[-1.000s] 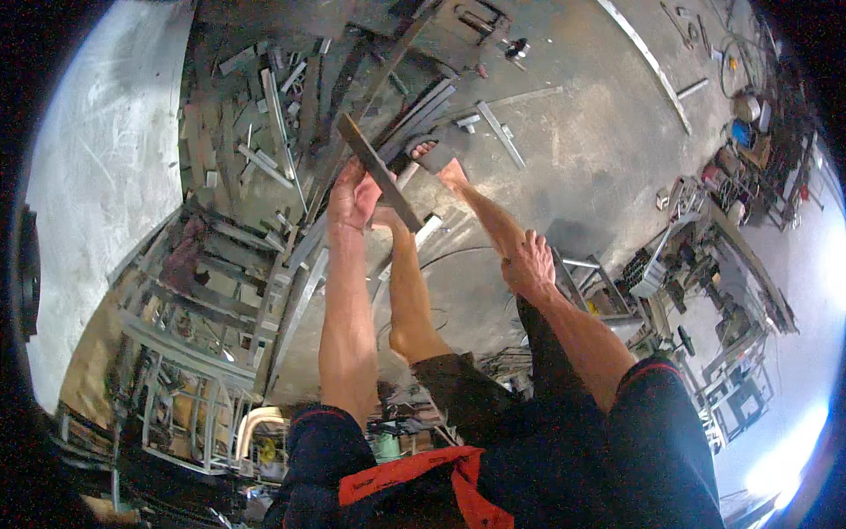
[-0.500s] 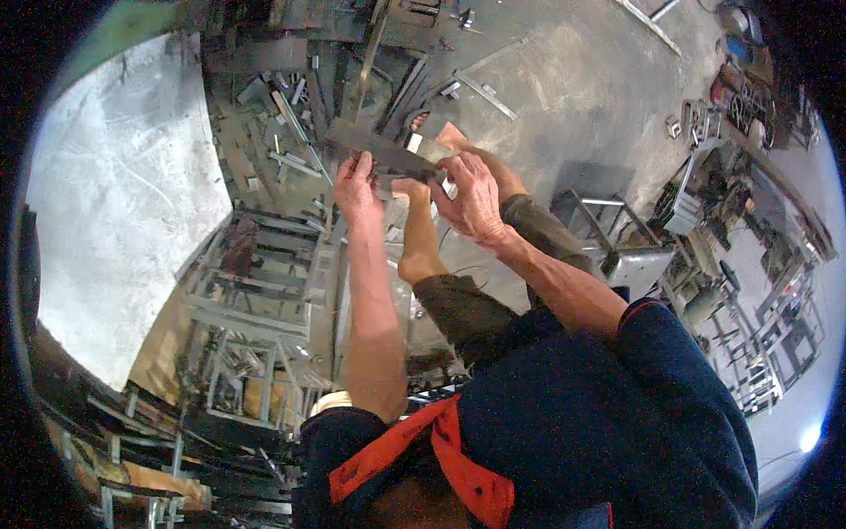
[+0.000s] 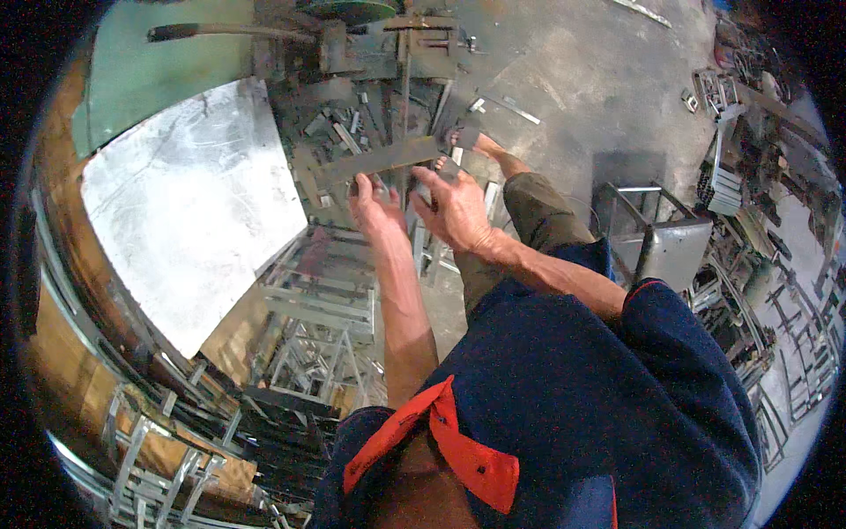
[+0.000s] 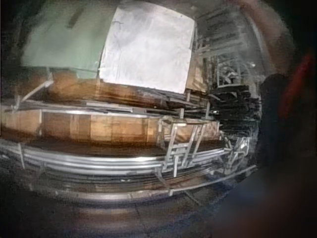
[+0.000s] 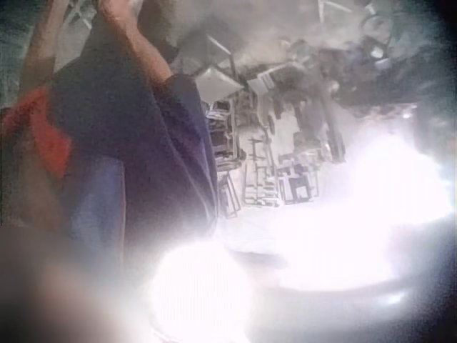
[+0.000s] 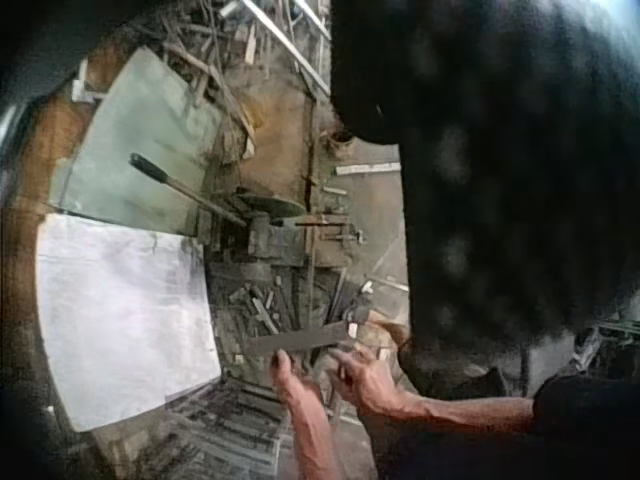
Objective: The person walks through a cluttered workshop, picks up a small metal bar, and kneels on the floor. They then use a tape measure to measure the metal bar multiple times while another person works nearby.
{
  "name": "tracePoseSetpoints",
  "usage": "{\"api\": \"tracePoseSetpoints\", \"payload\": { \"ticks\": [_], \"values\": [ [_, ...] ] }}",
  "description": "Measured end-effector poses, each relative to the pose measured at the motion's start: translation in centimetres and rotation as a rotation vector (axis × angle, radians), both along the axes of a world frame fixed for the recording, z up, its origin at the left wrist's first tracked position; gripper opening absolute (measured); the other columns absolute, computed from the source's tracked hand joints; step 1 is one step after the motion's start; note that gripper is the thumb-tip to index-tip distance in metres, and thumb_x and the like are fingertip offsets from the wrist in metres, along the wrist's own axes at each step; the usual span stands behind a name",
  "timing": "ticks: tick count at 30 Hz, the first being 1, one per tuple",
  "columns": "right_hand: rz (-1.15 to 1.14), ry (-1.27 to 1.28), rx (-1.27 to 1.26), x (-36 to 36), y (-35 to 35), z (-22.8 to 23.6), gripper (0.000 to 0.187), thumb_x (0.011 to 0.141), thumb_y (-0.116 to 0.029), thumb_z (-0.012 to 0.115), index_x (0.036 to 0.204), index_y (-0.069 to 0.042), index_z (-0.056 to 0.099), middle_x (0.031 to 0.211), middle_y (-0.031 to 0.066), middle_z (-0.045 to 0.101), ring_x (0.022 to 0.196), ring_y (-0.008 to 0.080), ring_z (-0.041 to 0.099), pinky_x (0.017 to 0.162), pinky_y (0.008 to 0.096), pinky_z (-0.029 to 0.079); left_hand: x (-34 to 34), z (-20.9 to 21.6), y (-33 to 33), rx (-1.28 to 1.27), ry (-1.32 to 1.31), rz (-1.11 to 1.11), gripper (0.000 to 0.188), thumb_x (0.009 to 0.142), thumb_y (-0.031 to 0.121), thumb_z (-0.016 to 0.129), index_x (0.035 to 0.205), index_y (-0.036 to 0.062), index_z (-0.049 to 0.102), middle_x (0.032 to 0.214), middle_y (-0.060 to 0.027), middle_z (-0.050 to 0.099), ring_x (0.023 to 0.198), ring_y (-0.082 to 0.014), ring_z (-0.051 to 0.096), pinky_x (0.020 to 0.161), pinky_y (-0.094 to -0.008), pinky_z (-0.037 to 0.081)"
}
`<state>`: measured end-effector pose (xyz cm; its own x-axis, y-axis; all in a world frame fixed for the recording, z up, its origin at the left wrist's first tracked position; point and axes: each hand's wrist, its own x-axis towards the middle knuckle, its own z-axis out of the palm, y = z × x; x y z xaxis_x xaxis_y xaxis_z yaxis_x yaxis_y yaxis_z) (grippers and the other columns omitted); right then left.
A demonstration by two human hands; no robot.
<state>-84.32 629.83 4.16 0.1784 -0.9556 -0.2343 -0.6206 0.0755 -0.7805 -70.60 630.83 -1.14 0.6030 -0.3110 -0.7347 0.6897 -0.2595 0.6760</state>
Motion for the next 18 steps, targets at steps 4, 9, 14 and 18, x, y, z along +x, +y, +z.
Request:
{"api": "tracePoseSetpoints", "payload": {
  "ticks": [4, 9, 14, 18],
  "values": [
    [-0.015, -0.117, -0.025, 2.5, 1.0, 2.2, 0.030, 0.084, -0.022, 0.075, 0.112, -0.011, 0.069, 0.071, 0.0127, 0.064, 0.057, 0.0257, 0.066, 0.055, 0.0391, 0.051, 0.5, 3.8, 0.1, 0.011, -0.047, -0.022, 0.027, 0.089, 0.031, 0.077, 0.106, 0.0166, 0.063, 0.100, 0.0050, 0.062, 0.094, -0.0099, 0.051, 0.084, -0.0383, 0.039],
    [-0.128, -0.068, -0.141, 2.6, -0.6, 2.3, 0.019, 0.084, -0.020, 0.076, 0.099, -0.009, 0.070, 0.071, 0.0139, 0.069, 0.057, 0.0244, 0.068, 0.052, 0.0373, 0.051, 0.8, 6.7, 0.3, -0.041, -0.040, -0.050, 0.024, 0.090, 0.031, 0.076, 0.106, 0.0203, 0.062, 0.100, 0.0065, 0.061, 0.093, -0.0080, 0.050, 0.086, -0.0389, 0.035],
    [-0.092, 0.016, -0.291, 2.9, -1.3, 2.6, 0.018, 0.085, -0.021, 0.075, 0.096, -0.008, 0.070, 0.070, 0.0148, 0.069, 0.057, 0.0282, 0.069, 0.051, 0.0389, 0.052, 1.2, 7.5, 0.3, -0.074, -0.029, -0.049, 0.027, 0.089, 0.031, 0.077, 0.110, 0.0204, 0.061, 0.099, 0.0065, 0.061, 0.093, -0.0084, 0.050, 0.085, -0.0384, 0.035],
    [-0.155, -0.001, -0.227, 3.9, -1.0, 3.0, 0.017, 0.089, -0.025, 0.069, 0.092, -0.008, 0.064, 0.068, 0.0151, 0.066, 0.058, 0.0357, 0.065, 0.050, 0.0462, 0.051, 1.5, 7.1, 0.6, -0.132, 0.027, -0.065, 0.031, 0.090, 0.031, 0.077, 0.114, 0.0205, 0.061, 0.104, 0.0062, 0.062, 0.097, -0.0098, 0.051, 0.084, -0.0382, 0.036]
  ]
}}
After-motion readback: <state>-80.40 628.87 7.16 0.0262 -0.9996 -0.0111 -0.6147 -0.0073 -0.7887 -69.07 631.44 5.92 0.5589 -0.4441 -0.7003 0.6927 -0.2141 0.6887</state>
